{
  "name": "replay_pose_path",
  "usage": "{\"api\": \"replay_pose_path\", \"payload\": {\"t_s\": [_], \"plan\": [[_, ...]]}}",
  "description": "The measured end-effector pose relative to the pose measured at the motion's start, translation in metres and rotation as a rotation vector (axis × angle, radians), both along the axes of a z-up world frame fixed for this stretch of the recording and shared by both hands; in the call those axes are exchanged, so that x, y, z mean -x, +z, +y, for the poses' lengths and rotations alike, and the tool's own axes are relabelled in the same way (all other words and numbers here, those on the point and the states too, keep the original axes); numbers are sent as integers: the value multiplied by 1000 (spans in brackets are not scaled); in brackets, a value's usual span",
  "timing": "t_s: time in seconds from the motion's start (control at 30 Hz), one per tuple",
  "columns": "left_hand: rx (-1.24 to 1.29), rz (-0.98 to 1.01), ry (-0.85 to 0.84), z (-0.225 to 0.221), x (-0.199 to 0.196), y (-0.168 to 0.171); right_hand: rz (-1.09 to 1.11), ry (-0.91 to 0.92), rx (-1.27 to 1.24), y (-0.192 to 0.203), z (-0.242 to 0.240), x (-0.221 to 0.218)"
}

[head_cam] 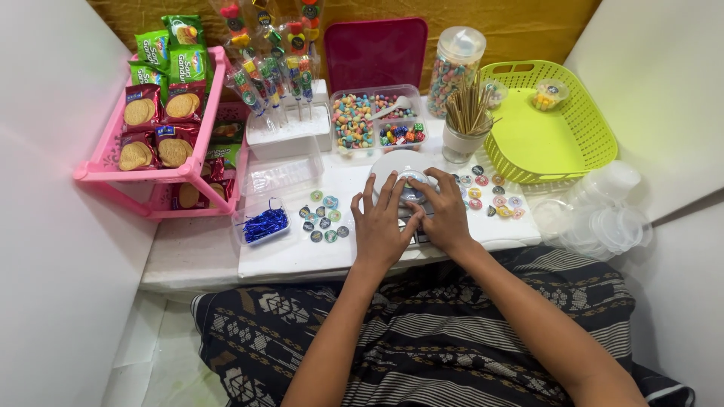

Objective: A person uses a spoon to transfer small colorful candies from a container into a bowl on a digital scale to reach a specific weight.

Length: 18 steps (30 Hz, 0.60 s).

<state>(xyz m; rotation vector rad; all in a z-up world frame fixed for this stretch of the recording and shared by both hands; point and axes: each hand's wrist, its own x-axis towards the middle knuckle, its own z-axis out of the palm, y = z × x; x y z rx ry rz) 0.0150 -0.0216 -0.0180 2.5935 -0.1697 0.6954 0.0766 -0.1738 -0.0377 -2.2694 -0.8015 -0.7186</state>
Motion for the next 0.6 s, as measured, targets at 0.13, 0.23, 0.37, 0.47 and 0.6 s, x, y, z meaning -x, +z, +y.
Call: {"api": "replay_pose_path", "payload": {"t_s": [0.13,0.23,0.37,0.47,0.6], "plan": [[23,1,-44,4,3,3,-1,-6,-4,-4,-1,-1],[65,15,-75,6,5,-2,-8,-12,2,-4,-1,0],[61,26,-95,7,5,-6,8,-2,-17,0,0,0],[63,20,-85,7,6,-9,26,9,-53,1,0,2],[96,-12,-68,8,7,-11,48,38,-131,5,-1,4]]}}
